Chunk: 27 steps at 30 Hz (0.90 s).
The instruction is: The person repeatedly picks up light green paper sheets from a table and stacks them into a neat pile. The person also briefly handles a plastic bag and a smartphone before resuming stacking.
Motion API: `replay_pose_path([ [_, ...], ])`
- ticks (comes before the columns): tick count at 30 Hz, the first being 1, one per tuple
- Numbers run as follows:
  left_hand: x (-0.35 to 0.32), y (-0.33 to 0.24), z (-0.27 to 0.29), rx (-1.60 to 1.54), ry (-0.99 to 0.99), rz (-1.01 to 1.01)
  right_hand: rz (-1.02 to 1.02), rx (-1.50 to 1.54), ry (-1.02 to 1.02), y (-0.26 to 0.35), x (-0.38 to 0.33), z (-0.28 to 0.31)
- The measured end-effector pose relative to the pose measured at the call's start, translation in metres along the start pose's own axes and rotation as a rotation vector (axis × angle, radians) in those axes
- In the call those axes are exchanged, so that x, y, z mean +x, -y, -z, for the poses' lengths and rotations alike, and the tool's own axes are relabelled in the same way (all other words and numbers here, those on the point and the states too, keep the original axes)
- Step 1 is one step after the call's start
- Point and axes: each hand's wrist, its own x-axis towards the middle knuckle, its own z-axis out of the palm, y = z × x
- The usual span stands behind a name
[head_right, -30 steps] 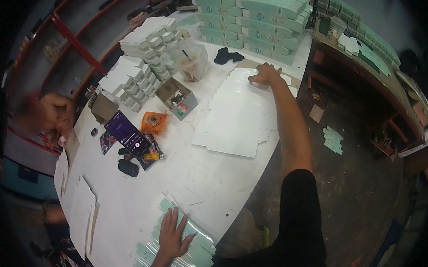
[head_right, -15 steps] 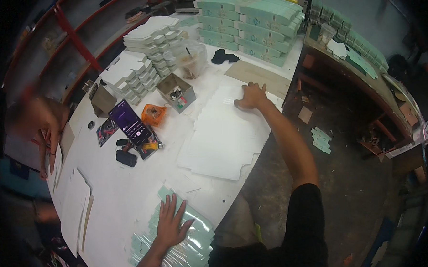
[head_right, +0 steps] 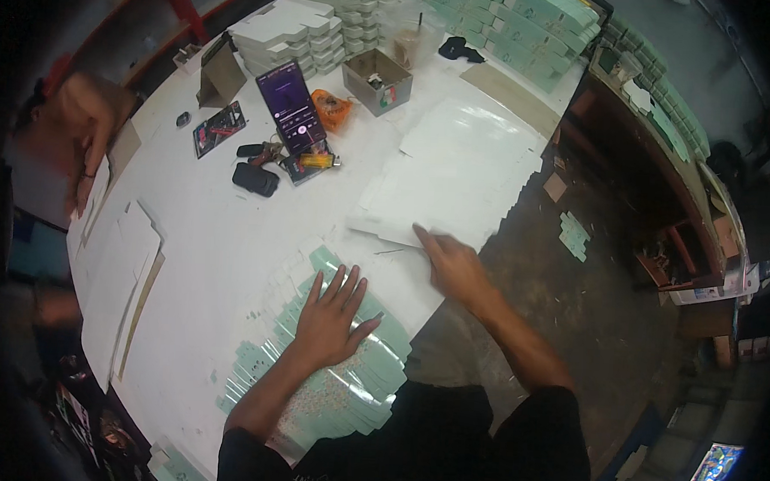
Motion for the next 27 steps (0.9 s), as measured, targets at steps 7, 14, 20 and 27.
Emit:
replay_pose_path([
  [7, -0.034, 0.015, 0.002, -0.016, -0.047, 0.009, 0.222, -0.230, -0.196, 0.059, -0.002, -0.014],
  [14, -0.022, -0.011, 0.028, 0.280, 0.024, 0.046, -0.228, 0.571, 0.112, 0.102, 0.002, -0.012],
  [20, -0.020, 0.005, 0.021, -0.017, 0.030, -0.180, -0.157, 0.827, 0.387, 0.081, 0.012, -0.049],
  [27, -0.028, 0.006, 0.014, 0.116, 0.178, -0.163, -0.290, 0.188, 0.577, 0.105, 0.013, -0.023],
])
